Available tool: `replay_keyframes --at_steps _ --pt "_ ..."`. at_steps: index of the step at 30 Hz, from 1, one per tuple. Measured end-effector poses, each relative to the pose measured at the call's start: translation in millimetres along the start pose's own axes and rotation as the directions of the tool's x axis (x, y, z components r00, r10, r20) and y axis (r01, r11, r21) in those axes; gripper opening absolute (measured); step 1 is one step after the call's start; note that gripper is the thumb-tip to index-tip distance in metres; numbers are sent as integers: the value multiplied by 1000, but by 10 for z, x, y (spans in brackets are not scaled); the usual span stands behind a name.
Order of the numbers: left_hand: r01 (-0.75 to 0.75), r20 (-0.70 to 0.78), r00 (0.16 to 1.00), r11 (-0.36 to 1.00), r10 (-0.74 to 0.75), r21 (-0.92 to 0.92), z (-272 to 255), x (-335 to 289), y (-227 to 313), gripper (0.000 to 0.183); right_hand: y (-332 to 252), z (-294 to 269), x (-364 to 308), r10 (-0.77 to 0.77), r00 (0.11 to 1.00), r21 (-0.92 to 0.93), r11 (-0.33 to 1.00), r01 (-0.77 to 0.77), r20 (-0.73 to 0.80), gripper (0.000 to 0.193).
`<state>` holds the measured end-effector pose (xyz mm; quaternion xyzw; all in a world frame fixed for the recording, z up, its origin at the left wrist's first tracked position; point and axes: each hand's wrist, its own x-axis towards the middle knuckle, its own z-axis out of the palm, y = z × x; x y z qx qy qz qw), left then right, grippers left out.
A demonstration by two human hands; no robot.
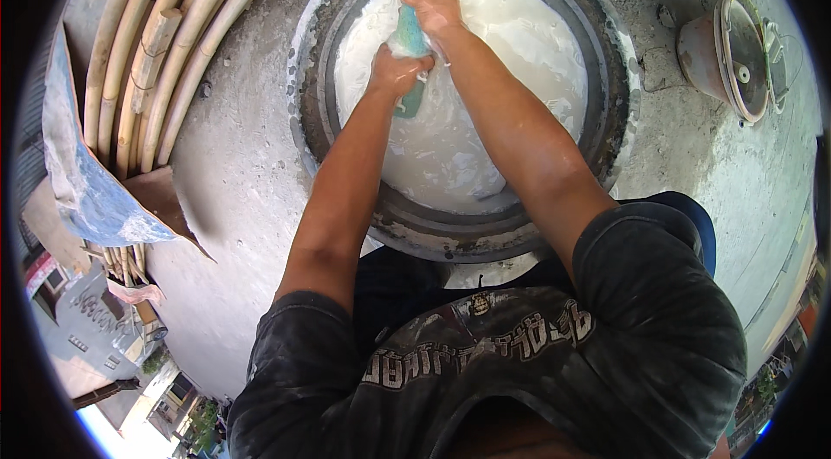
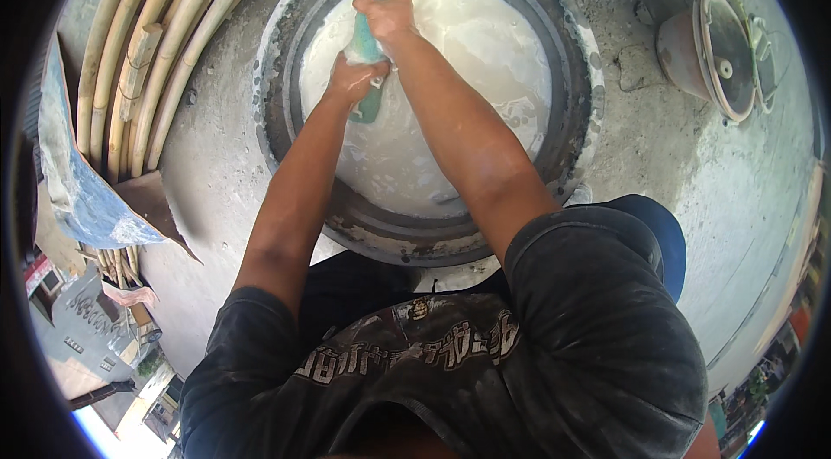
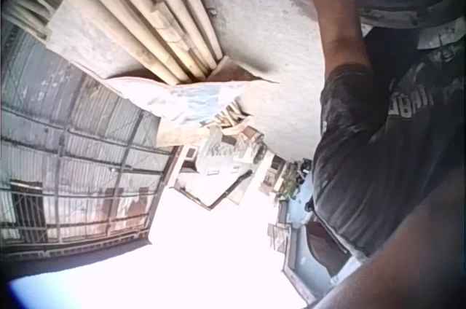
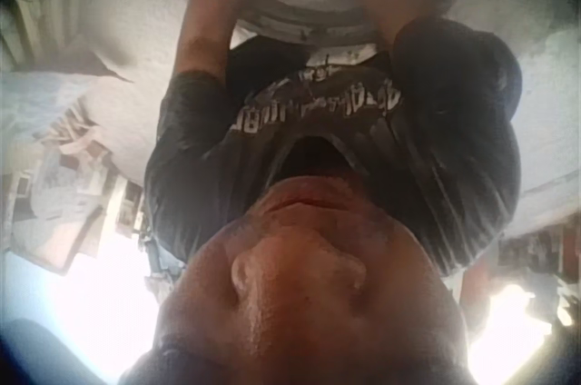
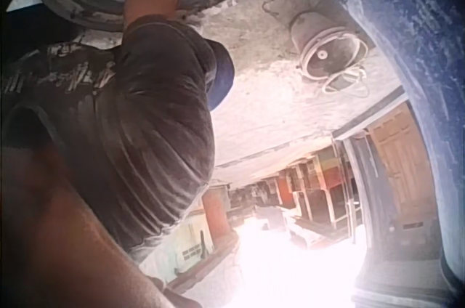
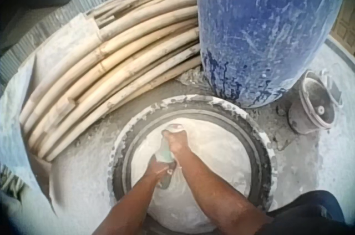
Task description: Cleaning a paint roller and tray in a bucket of water at a construction site.
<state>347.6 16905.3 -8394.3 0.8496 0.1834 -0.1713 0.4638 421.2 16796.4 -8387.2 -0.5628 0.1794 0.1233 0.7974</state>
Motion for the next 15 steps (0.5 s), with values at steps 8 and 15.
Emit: replay_keyframes --at_steps 8,15 --pt "15 -351 934 977 62 211 194 -187 90 54 18 277 -255 -224 911 -445 894 50 -348 59" --pt "-17 327 942 983 78 -184 -180 -7 -169 52 299 -124 -197 33 925 380 906 -188 379 55"
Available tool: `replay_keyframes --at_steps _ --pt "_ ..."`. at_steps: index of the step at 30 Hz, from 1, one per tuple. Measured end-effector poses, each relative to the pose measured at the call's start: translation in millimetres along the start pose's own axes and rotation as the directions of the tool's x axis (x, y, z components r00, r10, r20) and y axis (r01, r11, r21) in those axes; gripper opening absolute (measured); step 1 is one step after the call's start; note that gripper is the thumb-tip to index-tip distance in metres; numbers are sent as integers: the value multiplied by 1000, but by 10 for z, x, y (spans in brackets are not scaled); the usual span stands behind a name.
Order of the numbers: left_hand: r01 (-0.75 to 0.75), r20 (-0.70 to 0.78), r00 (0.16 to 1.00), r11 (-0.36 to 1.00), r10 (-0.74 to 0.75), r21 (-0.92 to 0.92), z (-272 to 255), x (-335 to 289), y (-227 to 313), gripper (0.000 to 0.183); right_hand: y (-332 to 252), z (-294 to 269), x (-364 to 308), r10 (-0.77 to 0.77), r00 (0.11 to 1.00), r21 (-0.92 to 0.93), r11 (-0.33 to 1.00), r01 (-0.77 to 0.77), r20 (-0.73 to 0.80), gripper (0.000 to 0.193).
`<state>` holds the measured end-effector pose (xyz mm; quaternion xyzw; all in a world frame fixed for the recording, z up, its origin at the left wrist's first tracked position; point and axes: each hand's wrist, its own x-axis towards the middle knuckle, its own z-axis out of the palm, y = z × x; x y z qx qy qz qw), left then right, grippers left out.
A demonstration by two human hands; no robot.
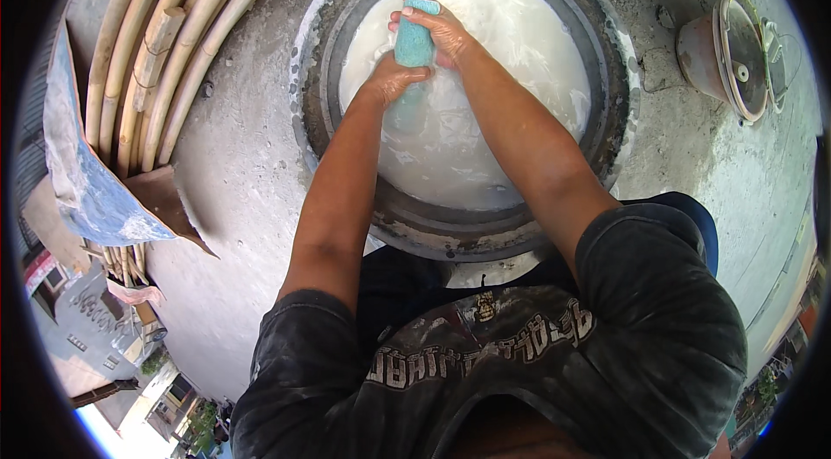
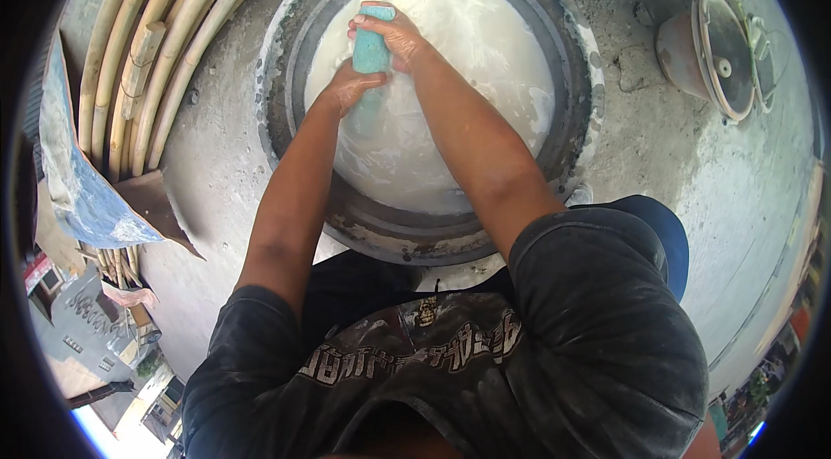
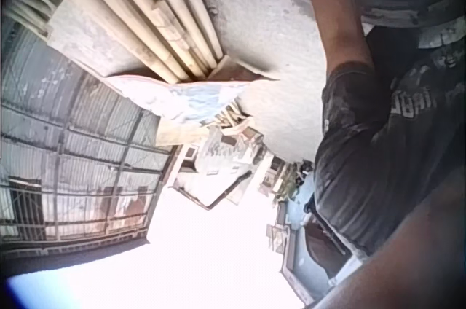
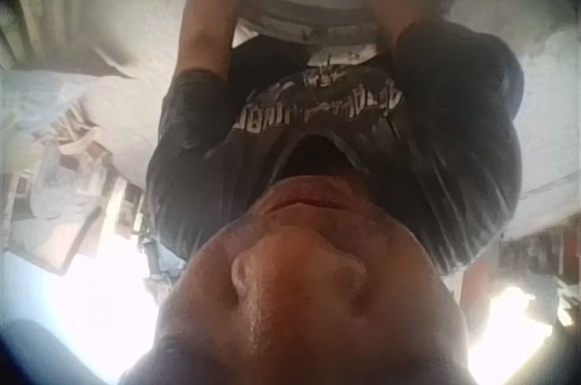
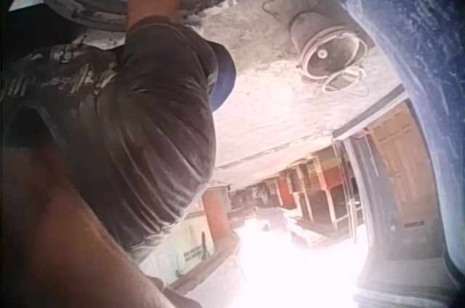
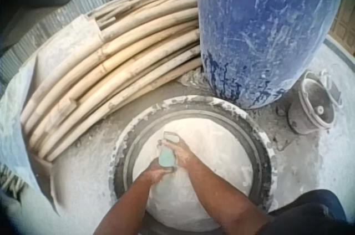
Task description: Cleaning a paint roller and tray in a bucket of water at a construction site.
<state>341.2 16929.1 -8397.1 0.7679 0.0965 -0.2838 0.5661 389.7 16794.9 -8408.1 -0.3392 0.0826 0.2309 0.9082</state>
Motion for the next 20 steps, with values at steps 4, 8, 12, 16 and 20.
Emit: replay_keyframes --at_steps 4,8,12,16,20 --pt "252 -143 967 863 -210 439 424 -29 169 47 52 -23 66 -181 821 -581 786 -209 -541 53" --pt "89 -535 832 917 146 388 479 -128 20 46 202 435 52 -547 580 -761 614 -212 -603 66" --pt "-16 -362 921 941 145 338 259 -11 -36 50 85 152 38 -303 862 -531 846 47 -406 61" --pt "-30 57 998 998 33 -50 25 14 -10 54 -208 -84 11 30 999 -109 994 -26 36 63" --pt "-69 -75 991 897 113 437 166 109 -9 52 -34 -40 196 -222 921 -663 747 -49 -319 65"
